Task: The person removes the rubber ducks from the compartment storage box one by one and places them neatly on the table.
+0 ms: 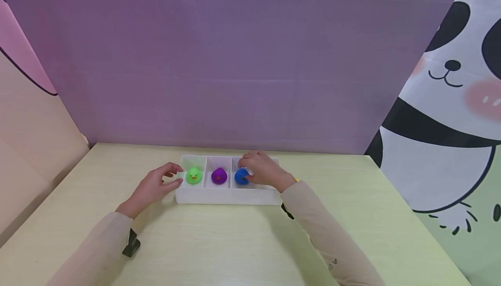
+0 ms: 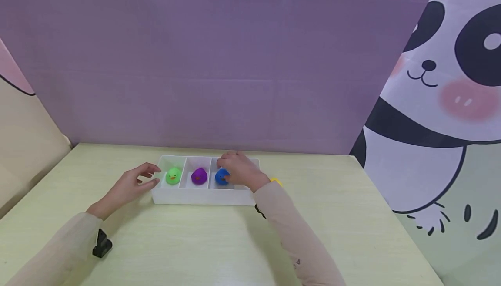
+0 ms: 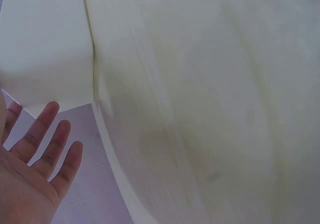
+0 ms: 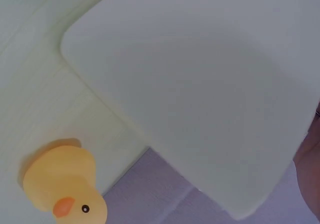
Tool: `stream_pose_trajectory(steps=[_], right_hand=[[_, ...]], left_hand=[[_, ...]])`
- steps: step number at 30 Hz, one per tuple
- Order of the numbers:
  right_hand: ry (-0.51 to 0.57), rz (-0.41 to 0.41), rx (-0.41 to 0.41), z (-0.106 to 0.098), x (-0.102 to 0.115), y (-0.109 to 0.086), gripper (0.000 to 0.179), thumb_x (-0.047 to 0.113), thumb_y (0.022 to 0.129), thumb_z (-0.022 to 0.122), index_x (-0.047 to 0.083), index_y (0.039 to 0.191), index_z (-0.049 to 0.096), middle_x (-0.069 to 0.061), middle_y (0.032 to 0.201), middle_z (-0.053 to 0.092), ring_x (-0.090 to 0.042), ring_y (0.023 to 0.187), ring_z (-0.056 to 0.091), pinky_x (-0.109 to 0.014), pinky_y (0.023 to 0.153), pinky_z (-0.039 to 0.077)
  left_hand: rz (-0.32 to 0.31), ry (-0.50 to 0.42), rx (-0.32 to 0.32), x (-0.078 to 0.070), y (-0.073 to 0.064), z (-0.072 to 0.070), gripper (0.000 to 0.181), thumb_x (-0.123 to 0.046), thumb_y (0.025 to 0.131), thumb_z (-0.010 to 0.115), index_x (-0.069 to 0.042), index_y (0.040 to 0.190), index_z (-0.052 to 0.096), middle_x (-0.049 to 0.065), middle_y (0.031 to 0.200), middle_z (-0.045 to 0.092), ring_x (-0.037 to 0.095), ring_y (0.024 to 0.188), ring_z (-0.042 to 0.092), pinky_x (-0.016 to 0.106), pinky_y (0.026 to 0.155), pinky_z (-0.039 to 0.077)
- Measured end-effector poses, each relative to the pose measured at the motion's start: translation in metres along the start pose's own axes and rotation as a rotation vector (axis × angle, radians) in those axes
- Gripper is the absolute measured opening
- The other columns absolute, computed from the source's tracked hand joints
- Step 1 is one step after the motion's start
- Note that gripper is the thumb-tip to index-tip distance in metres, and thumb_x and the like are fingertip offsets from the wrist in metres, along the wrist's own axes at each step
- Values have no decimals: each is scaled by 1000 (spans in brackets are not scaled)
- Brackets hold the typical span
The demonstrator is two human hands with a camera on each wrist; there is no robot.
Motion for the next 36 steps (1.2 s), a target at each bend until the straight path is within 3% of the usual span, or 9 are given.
stream_pose_trajectory(steps=[15, 36], right_hand=[[-32, 20, 101, 17, 1, 6, 28, 12, 74, 73, 14, 100, 62, -1, 102, 61, -19, 100, 53, -41, 89, 42], [-74, -17, 121, 17, 9, 9, 26, 6, 76, 67, 15, 100, 62, 2, 102, 63, -18, 97, 54, -38, 87, 40]], left_hand=[[-12, 1, 16, 1, 0, 1, 31, -25, 87, 60, -12, 115, 55, 8, 111, 61, 29, 104, 55, 45, 83, 46], [-3, 6, 11, 4, 0, 0, 31, -25, 87, 60, -12, 115, 55, 8, 111, 61, 29, 104, 56, 45, 82, 46]])
Point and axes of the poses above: each hand's wrist, its own y-axis towards the middle knuckle, its own z-axis out of the palm, x = y × z, the point moved 9 cm from there along y, towards the middle knuckle
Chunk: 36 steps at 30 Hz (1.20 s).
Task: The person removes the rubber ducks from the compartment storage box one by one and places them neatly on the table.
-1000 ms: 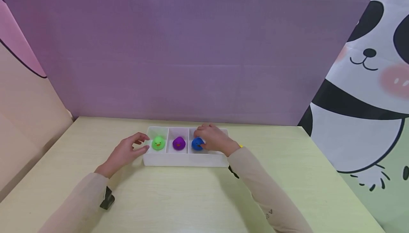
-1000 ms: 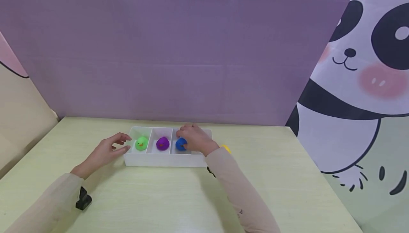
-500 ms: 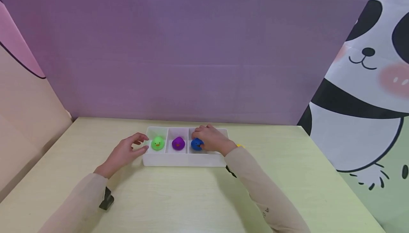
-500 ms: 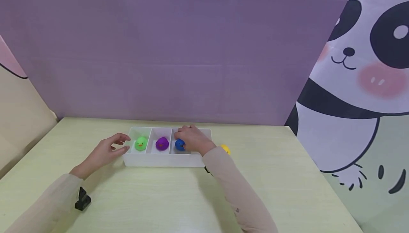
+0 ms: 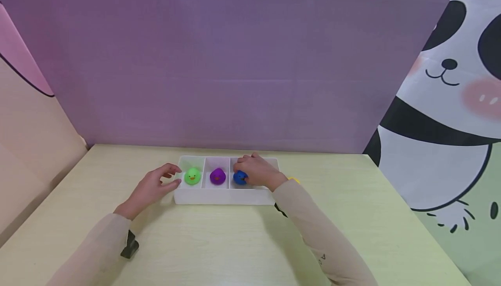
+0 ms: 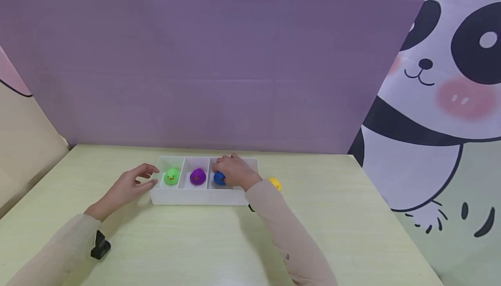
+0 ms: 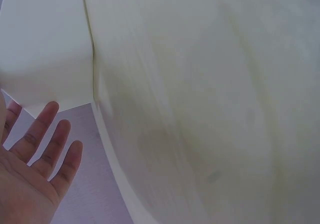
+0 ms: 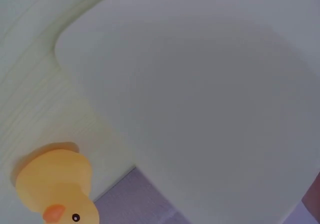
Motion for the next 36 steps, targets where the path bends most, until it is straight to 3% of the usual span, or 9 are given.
stream_pose_trajectory(steps=[7, 36], right_hand=[[-9, 6, 22, 1, 0, -1, 25, 9, 78, 68, 15, 101, 61, 1, 103, 63, -18, 98, 53, -39, 88, 40], [-75, -46, -17, -6, 4, -1, 24, 16, 77, 72, 16, 99, 62, 2, 99, 64, -18, 93, 54, -37, 83, 43]], left_hand=[[-4, 1, 0, -1, -1, 1, 30, -25, 87, 60, -13, 114, 55, 9, 111, 61, 30, 104, 56, 46, 83, 46], [-6, 4, 7, 1, 0, 0, 31, -26, 87, 60, -13, 115, 55, 10, 113, 60, 29, 105, 55, 47, 84, 46]])
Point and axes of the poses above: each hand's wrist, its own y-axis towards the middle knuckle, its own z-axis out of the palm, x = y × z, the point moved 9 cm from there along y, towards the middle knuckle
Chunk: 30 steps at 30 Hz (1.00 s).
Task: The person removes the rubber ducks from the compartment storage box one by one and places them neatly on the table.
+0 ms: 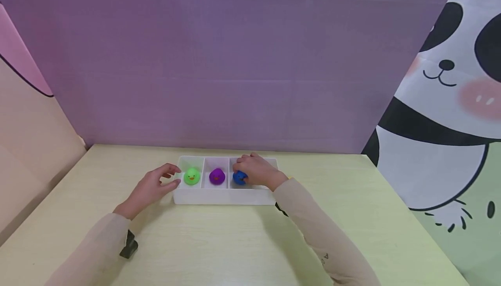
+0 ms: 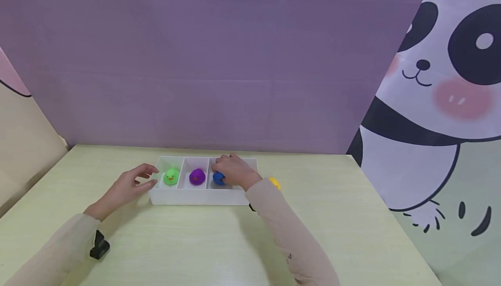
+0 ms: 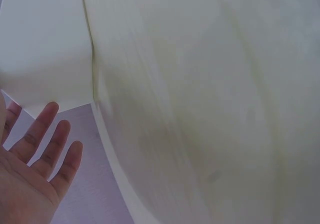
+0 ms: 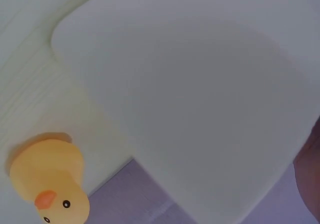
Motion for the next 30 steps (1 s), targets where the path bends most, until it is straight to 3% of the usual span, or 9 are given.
stream_pose_trajectory(steps=[17, 24, 30], right_hand=[[-10, 16, 10, -21, -4, -7, 27, 22, 77, 73, 19, 100, 61, 3, 100, 61, -16, 98, 53, -39, 92, 42], [-32, -1, -60, -38, -5, -15, 26, 23, 75, 74, 18, 98, 61, 4, 94, 59, -14, 91, 52, -36, 84, 41], [-8, 4, -97, -52, -8, -24, 26, 21, 75, 74, 17, 97, 62, 3, 96, 61, -14, 91, 52, -35, 85, 41]], left_hand=[[7, 2, -16, 1, 0, 0, 30, -25, 87, 60, -13, 114, 56, 10, 112, 61, 29, 103, 56, 46, 82, 46], [3, 2, -10, -1, 0, 1, 29, -25, 87, 60, -16, 114, 55, 8, 112, 61, 28, 104, 56, 46, 84, 46], [-1, 0, -3, -1, -1, 1, 30, -26, 87, 60, -15, 114, 55, 9, 113, 61, 28, 105, 55, 46, 84, 46]])
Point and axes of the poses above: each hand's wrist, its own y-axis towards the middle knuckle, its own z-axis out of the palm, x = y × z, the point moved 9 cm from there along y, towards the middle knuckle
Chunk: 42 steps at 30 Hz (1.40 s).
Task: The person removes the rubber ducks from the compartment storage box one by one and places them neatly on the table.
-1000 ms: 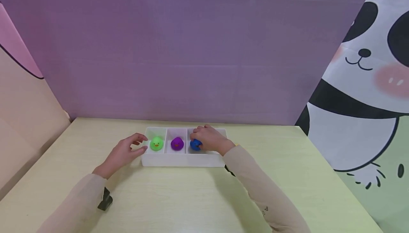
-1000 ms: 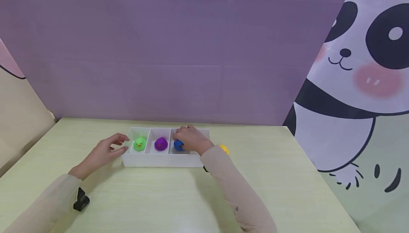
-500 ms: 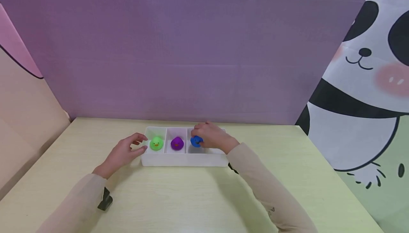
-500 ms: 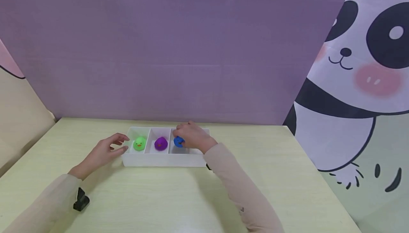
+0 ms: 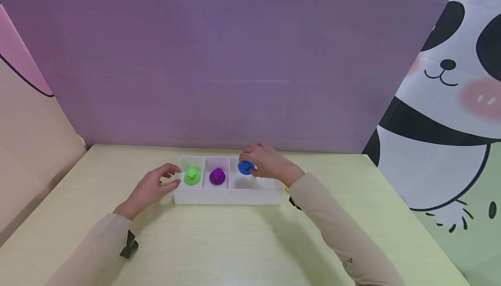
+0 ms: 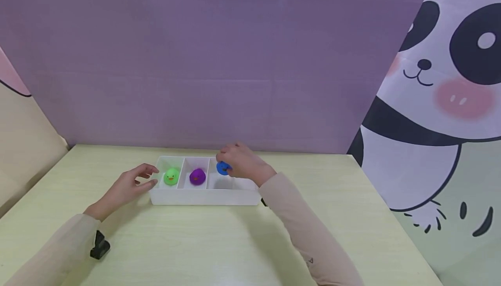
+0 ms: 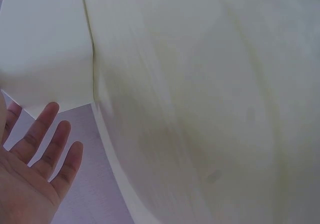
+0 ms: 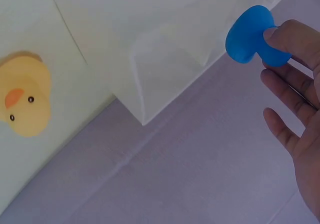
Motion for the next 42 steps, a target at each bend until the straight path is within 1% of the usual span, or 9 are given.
stream_pose_trajectory(steps=[5, 10, 13, 20, 24, 31, 35, 42], right_hand=[[19, 3, -21, -12, -3, -6, 28, 19, 75, 75, 15, 99, 62, 1, 100, 63, -17, 96, 53, -37, 89, 42], [46, 34, -28, -17, -12, -13, 29, 17, 74, 75, 13, 100, 63, 0, 100, 62, -18, 96, 53, -38, 88, 43], [62, 57, -25, -16, -19, -18, 29, 16, 74, 75, 14, 100, 63, 0, 99, 62, -17, 95, 53, -39, 89, 43], [40, 66, -36, -14, -30, -35, 27, 13, 73, 75, 14, 97, 62, 1, 97, 61, -17, 93, 52, -39, 87, 44], [58, 81, -46, -12, -38, -46, 26, 11, 73, 75, 13, 96, 63, 1, 94, 60, -18, 92, 51, -40, 87, 43], [108, 151, -35, -8, -54, -65, 25, 9, 73, 72, 12, 97, 63, 0, 95, 62, -18, 92, 51, -42, 88, 43], [109, 189, -37, -8, -63, -75, 27, 10, 73, 73, 12, 98, 64, -1, 98, 63, -19, 94, 53, -45, 90, 43], [107, 245, -28, -6, -75, -92, 29, 11, 72, 75, 12, 98, 64, -2, 99, 63, -22, 93, 55, -47, 89, 44]], left_hand=[[-5, -8, 4, -1, 0, 0, 31, -25, 87, 60, -13, 115, 55, 9, 114, 60, 29, 106, 55, 47, 85, 45], [-7, -3, 3, 0, 0, 0, 31, -26, 87, 60, -14, 115, 55, 9, 114, 61, 28, 106, 55, 46, 85, 45], [-9, -3, 2, 0, 0, 0, 31, -25, 87, 60, -14, 115, 55, 9, 114, 61, 28, 105, 55, 46, 85, 45], [-6, -10, 2, -1, 0, 0, 32, -25, 87, 60, -13, 115, 55, 8, 113, 61, 28, 105, 55, 46, 85, 46], [-8, -10, 4, 0, 0, 0, 32, -25, 87, 60, -13, 115, 55, 8, 113, 60, 28, 106, 55, 46, 85, 46], [-9, -5, -2, 0, 0, -1, 31, -25, 87, 60, -13, 115, 55, 8, 113, 60, 29, 106, 55, 46, 84, 46], [-8, -12, -2, -1, 0, 0, 32, -25, 87, 60, -12, 116, 55, 9, 113, 60, 29, 106, 55, 45, 84, 46], [-9, -20, -3, -3, 0, 0, 31, -25, 87, 60, -13, 115, 55, 10, 113, 60, 30, 105, 55, 45, 84, 46]])
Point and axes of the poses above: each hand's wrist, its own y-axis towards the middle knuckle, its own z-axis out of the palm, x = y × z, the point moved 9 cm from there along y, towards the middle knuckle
